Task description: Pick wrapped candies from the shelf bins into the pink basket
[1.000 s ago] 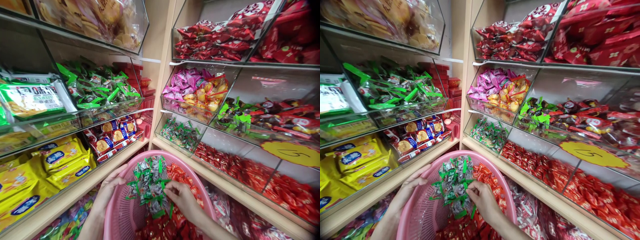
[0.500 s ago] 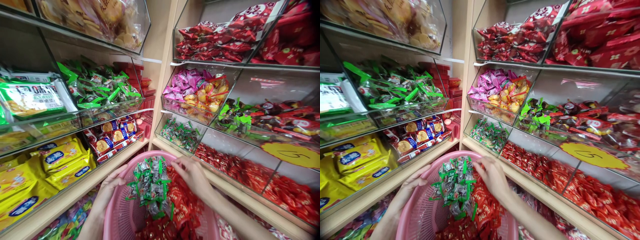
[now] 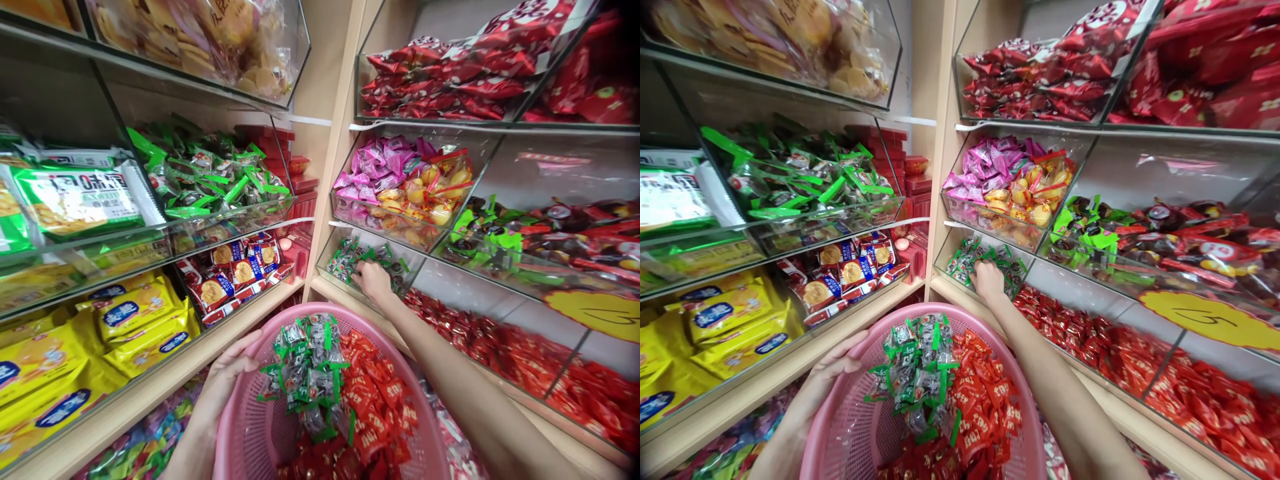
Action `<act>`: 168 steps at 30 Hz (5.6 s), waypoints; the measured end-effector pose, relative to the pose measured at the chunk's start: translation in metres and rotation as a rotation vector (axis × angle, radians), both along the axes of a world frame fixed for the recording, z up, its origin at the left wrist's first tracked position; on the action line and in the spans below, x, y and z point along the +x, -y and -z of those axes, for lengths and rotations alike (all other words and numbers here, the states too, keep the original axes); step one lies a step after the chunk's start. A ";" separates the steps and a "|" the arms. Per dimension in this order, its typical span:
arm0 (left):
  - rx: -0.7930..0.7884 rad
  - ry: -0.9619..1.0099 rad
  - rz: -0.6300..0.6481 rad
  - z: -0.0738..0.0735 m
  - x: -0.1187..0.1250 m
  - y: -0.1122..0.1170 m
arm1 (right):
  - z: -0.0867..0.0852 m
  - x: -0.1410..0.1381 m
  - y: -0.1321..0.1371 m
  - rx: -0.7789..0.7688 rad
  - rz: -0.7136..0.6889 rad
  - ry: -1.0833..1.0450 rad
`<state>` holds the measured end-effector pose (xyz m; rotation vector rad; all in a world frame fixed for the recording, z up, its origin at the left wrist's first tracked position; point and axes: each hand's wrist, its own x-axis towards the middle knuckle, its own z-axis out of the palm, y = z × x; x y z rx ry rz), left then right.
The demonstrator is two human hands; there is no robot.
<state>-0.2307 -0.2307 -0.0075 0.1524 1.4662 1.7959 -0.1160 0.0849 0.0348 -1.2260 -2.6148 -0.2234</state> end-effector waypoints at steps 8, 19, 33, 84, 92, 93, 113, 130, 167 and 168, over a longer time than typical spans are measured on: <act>-0.023 0.051 0.003 -0.004 0.002 -0.001 | 0.010 0.004 -0.009 -0.042 0.053 -0.020; -0.014 0.098 -0.047 -0.009 0.007 -0.004 | 0.010 0.004 -0.008 -0.064 0.011 -0.081; -0.014 0.041 -0.029 -0.005 0.005 -0.002 | 0.006 0.005 0.001 0.049 -0.106 -0.400; 0.000 0.030 -0.014 -0.006 0.005 -0.002 | 0.048 0.070 0.178 -0.486 -0.519 -0.515; 0.012 0.050 0.002 -0.007 0.005 -0.002 | 0.050 0.073 0.182 -0.417 -0.554 -0.436; 0.012 0.051 -0.003 -0.007 0.005 -0.002 | 0.050 0.073 0.182 -0.377 -0.568 -0.409; -0.027 0.018 -0.047 -0.001 0.003 -0.003 | 0.055 0.065 0.189 0.007 -0.594 -0.243; -0.025 0.003 0.021 0.001 0.000 -0.001 | -0.030 0.000 0.010 -0.282 -0.169 -0.047; -0.022 0.017 0.011 0.001 0.000 -0.002 | -0.005 0.002 -0.018 -0.355 0.032 0.131; -0.020 0.026 0.002 0.001 0.000 -0.002 | -0.011 0.005 -0.016 -0.342 0.023 0.119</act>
